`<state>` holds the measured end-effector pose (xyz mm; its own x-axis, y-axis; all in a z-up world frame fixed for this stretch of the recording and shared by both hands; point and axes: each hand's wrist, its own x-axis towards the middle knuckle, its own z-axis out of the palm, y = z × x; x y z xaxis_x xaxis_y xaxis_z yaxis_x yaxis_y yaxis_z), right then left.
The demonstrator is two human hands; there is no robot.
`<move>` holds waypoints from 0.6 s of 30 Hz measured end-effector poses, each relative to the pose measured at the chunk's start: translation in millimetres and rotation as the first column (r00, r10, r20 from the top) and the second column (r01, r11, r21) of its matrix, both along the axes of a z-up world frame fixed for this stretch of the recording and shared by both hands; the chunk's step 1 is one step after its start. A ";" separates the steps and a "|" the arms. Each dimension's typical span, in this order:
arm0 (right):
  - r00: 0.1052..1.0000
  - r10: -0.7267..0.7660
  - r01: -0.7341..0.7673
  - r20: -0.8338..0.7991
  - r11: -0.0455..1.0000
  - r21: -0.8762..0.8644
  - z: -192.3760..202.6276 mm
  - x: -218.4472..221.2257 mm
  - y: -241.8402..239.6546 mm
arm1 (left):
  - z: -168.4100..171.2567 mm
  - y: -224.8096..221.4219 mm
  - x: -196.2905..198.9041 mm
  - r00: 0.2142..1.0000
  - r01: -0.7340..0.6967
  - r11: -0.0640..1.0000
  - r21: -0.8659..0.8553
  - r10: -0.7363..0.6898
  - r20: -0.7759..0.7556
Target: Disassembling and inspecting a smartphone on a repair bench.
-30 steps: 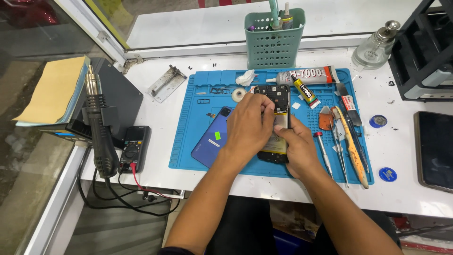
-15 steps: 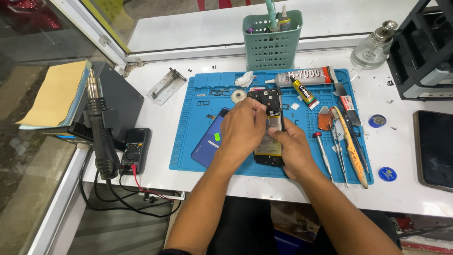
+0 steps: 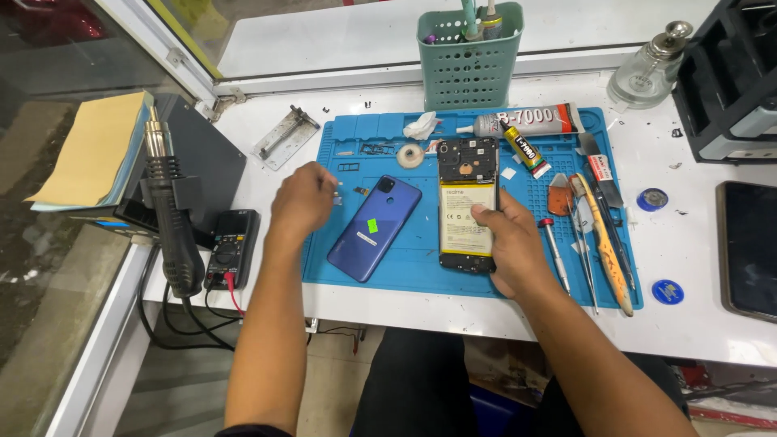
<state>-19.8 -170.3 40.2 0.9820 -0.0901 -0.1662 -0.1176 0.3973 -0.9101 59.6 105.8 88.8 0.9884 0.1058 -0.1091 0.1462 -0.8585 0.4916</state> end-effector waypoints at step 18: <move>0.999 -0.036 0.036 -0.030 0.999 0.003 5.6 0.0 -2.4 | 17.9 -62.5 -55.5 0.970 0.242 0.953 0.181 -0.231 -0.078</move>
